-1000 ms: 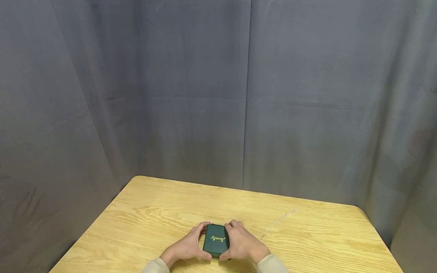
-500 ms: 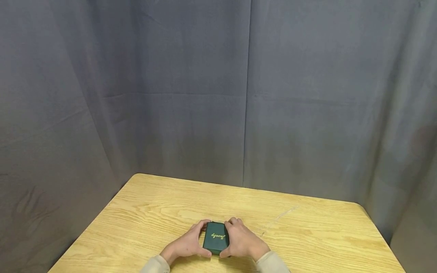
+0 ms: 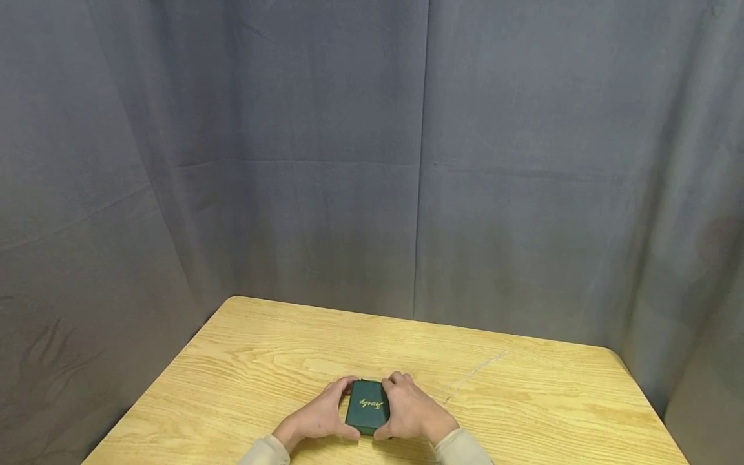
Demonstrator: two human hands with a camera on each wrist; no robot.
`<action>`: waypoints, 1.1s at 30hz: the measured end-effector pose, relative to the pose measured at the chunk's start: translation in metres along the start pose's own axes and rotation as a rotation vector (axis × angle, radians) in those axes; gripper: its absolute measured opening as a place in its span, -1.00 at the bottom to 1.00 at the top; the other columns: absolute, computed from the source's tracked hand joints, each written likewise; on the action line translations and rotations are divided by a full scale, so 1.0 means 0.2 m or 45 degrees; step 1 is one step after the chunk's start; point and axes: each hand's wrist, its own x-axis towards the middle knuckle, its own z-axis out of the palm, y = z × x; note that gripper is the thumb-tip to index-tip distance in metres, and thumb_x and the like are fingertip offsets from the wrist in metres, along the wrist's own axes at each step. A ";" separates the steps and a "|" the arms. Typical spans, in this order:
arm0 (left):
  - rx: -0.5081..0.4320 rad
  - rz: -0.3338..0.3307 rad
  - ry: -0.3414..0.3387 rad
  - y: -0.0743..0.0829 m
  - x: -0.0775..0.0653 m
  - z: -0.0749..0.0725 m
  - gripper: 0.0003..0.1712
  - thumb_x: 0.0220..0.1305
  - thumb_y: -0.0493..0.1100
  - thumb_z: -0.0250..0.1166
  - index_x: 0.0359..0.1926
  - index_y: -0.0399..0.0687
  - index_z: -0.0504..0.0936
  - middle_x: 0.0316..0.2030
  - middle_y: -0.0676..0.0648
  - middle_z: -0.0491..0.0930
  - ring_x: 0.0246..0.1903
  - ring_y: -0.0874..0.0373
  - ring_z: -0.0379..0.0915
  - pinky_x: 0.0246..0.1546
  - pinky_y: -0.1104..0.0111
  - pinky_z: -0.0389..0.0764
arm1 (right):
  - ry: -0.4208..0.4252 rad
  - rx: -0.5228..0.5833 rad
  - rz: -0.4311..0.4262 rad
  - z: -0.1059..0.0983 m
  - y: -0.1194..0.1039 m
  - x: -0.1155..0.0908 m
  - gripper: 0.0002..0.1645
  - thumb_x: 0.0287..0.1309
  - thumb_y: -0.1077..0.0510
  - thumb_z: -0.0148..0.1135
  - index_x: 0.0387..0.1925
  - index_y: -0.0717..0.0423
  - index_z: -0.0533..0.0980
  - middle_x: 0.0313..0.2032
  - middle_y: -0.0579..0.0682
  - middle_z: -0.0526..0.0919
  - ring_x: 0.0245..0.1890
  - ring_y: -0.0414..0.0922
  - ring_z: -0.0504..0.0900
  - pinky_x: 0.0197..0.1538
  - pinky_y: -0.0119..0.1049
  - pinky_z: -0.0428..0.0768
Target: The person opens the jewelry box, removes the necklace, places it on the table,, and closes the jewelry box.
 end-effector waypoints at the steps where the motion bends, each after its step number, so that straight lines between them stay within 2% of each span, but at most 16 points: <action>1: 0.005 -0.002 0.000 0.00 0.00 0.00 0.07 -0.17 -0.01 0.58 0.33 -0.06 0.19 0.10 0.05 0.30 0.15 0.03 0.17 0.16 0.04 0.25 | -0.003 0.001 0.001 0.00 0.00 0.00 0.11 -0.29 -0.26 0.51 0.17 0.40 0.36 -0.05 0.05 0.42 -0.17 -0.09 0.38 -0.18 -0.19 0.50; 33: 0.096 -0.029 0.003 0.02 0.01 0.00 0.10 -0.20 0.00 0.60 0.33 -0.15 0.19 0.13 0.01 0.32 0.15 0.02 0.19 0.15 0.05 0.27 | -0.063 0.015 0.003 -0.03 0.00 0.01 0.14 -0.37 -0.23 0.58 0.16 0.42 0.37 -0.11 0.07 0.45 -0.24 -0.13 0.41 -0.21 -0.25 0.52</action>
